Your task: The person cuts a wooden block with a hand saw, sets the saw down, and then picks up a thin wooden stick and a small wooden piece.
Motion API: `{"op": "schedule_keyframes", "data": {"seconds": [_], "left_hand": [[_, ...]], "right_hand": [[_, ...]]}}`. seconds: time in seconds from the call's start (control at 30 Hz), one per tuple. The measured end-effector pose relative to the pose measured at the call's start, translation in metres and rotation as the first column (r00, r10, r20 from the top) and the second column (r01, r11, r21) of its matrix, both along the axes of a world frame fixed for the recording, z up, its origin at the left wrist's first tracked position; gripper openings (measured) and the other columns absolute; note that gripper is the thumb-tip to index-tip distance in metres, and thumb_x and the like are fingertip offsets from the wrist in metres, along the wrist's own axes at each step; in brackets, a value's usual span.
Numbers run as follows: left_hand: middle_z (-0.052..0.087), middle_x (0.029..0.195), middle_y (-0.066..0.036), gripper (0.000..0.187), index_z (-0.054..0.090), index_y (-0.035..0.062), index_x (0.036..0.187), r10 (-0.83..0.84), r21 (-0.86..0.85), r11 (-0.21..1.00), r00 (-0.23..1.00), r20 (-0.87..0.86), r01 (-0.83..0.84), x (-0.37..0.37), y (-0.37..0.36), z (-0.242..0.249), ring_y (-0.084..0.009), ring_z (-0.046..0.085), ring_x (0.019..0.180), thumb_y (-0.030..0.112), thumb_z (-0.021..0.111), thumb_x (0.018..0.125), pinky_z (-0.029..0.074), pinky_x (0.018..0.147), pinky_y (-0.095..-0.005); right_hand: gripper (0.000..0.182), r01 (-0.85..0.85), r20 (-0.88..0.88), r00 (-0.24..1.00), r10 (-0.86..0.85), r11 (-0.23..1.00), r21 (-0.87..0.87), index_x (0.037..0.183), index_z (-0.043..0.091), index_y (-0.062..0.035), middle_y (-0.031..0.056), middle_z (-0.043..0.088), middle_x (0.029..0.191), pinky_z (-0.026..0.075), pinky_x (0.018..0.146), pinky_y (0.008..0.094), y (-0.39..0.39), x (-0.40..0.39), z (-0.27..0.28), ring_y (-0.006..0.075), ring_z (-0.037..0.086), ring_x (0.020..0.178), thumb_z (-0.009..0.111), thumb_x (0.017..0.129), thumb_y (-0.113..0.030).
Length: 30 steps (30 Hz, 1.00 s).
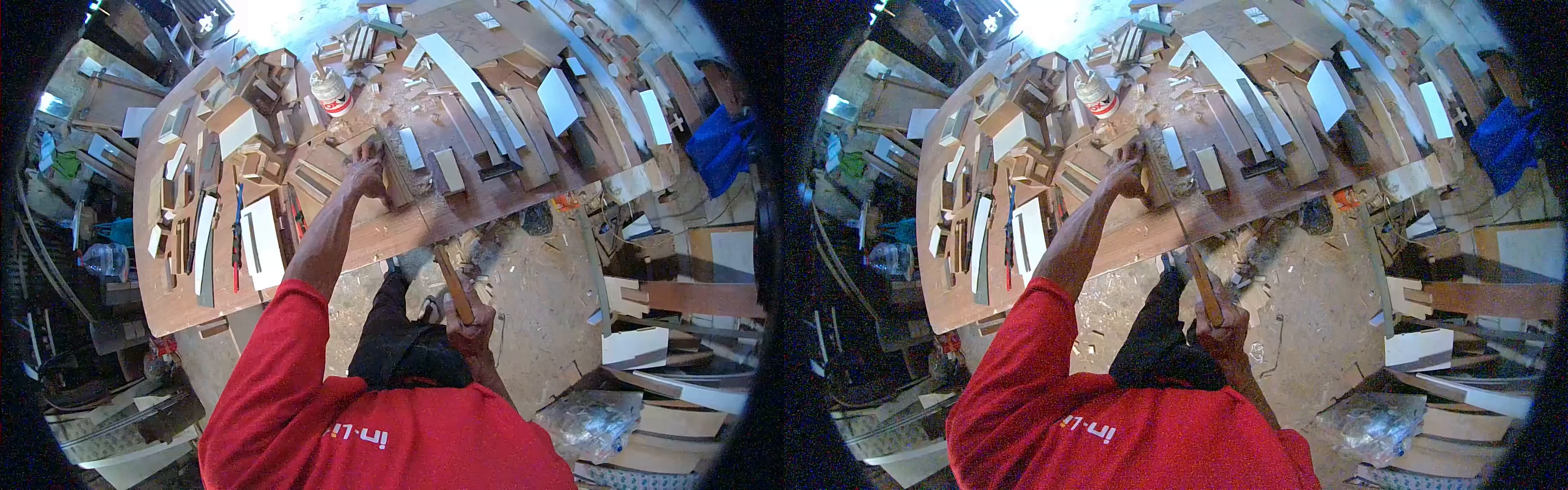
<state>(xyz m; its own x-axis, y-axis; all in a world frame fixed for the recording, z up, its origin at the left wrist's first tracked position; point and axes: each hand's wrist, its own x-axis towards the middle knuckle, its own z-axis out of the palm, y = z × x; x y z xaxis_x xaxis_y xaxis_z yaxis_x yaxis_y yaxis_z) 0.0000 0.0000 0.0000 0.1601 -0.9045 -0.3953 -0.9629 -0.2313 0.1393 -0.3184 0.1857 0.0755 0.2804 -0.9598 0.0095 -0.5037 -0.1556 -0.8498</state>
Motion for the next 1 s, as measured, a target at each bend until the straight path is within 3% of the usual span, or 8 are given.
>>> {"op": "schedule_keyframes", "data": {"seconds": [0.1, 0.4, 0.47, 0.5, 0.6, 0.67, 0.77, 1.0], "left_hand": [[0.015, 0.153, -0.016, 0.134, 0.017, 0.0166, 0.15, -0.009, -0.002, 1.0, 0.999, 0.035, 0.009, 0.0, 0.0, -0.003, -0.0416, 0.013, 0.141, 0.037, 0.092, 0.041, 0.031, 0.101, -0.0678], [0.018, 0.15, -0.02, 0.129, 0.017, 0.0192, 0.15, -0.058, -0.018, 0.998, 0.995, 0.08, 0.06, 0.001, 0.0, -0.009, -0.046, 0.024, 0.133, 0.035, 0.089, 0.045, 0.033, 0.102, -0.0619], [0.01, 0.155, -0.017, 0.142, 0.014, 0.0166, 0.15, 0.001, -0.011, 1.0, 1.0, -0.017, -0.001, -0.001, -0.001, -0.004, -0.0423, 0.012, 0.141, 0.034, 0.094, 0.034, 0.025, 0.102, -0.0716], [0.01, 0.155, -0.017, 0.142, 0.014, 0.0166, 0.15, -0.002, -0.011, 1.0, 1.0, -0.015, 0.001, -0.002, -0.001, -0.002, -0.0423, 0.012, 0.141, 0.034, 0.094, 0.034, 0.025, 0.102, -0.0716], [0.013, 0.153, -0.017, 0.142, 0.013, 0.0159, 0.15, 0.001, -0.024, 1.0, 1.0, -0.025, -0.001, -0.003, 0.0, 0.001, -0.0422, 0.014, 0.14, 0.036, 0.094, 0.035, 0.026, 0.102, -0.0706], [0.017, 0.151, -0.017, 0.142, 0.014, 0.0151, 0.15, -0.002, -0.023, 1.0, 1.0, -0.007, 0.002, -0.003, 0.0, 0.002, -0.0423, 0.017, 0.138, 0.038, 0.094, 0.035, 0.028, 0.102, -0.0683], [0.013, 0.152, -0.021, 0.14, 0.013, 0.017, 0.15, -0.058, 0.005, 0.998, 0.998, 0.037, 0.057, -0.002, 0.0, 0.004, -0.0477, 0.02, 0.135, 0.044, 0.092, 0.038, 0.03, 0.105, -0.0609], [0.013, 0.152, -0.024, 0.141, 0.011, 0.017, 0.151, -0.095, -0.05, 0.994, 0.994, 0.058, 0.098, 0.003, -0.001, -0.008, -0.0476, 0.019, 0.135, 0.046, 0.092, 0.038, 0.03, 0.105, -0.0616]], "right_hand": [[0.049, 0.041, 0.037, 0.998, -0.045, 0.993, 0.112, 0.129, 0.053, -0.0047, 0.0195, 0.066, 0.08, 0.052, 0.057, 0.0404, 0.001, 0.001, 0.0, 0.0352, 0.064, 0.061, 0.062, 0.082, -0.017], [0.047, 0.045, 0.028, 0.999, -0.045, 0.999, -0.004, 0.126, 0.055, -0.0006, 0.0195, 0.067, 0.083, 0.052, 0.057, 0.0389, -0.001, 0.0, -0.006, 0.0343, 0.065, 0.062, 0.063, 0.082, -0.017], [0.04, 0.051, 0.061, 0.997, -0.046, 0.996, -0.07, 0.12, 0.06, 0.0018, 0.0164, 0.067, 0.075, 0.05, 0.053, 0.0329, 0.0, -0.002, -0.012, 0.0224, 0.063, 0.056, 0.063, 0.083, -0.014], [0.04, 0.053, 0.062, 0.997, -0.049, 0.996, -0.071, 0.12, 0.06, 0.0018, 0.0164, 0.067, 0.075, 0.05, 0.053, 0.0329, 0.0, -0.002, -0.011, 0.0224, 0.063, 0.056, 0.063, 0.083, -0.014], [0.04, 0.067, 0.074, 0.995, -0.062, 0.995, -0.067, 0.121, 0.06, 0.0008, 0.0175, 0.067, 0.077, 0.051, 0.055, 0.0335, -0.002, -0.002, -0.001, 0.0245, 0.065, 0.058, 0.063, 0.084, -0.015], [0.046, 0.023, -0.015, 1.0, -0.021, 0.985, 0.169, 0.124, 0.056, -0.0003, 0.0203, 0.067, 0.089, 0.053, 0.059, 0.0395, -0.005, -0.004, 0.011, 0.0344, 0.066, 0.066, 0.062, 0.081, -0.016], [0.046, 0.047, 0.068, 0.997, -0.045, 0.998, -0.032, 0.125, 0.056, -0.0024, 0.0201, 0.067, 0.088, 0.052, 0.058, 0.0406, -0.005, -0.001, -0.006, 0.0358, 0.065, 0.064, 0.062, 0.081, -0.014], [0.05, 0.0, -0.014, 1.0, 0.001, 0.997, 0.083, 0.128, 0.054, -0.0077, 0.0207, 0.067, 0.089, 0.053, 0.065, 0.0433, -0.009, -0.007, -0.006, 0.0382, 0.065, 0.072, 0.061, 0.08, -0.013]]}}
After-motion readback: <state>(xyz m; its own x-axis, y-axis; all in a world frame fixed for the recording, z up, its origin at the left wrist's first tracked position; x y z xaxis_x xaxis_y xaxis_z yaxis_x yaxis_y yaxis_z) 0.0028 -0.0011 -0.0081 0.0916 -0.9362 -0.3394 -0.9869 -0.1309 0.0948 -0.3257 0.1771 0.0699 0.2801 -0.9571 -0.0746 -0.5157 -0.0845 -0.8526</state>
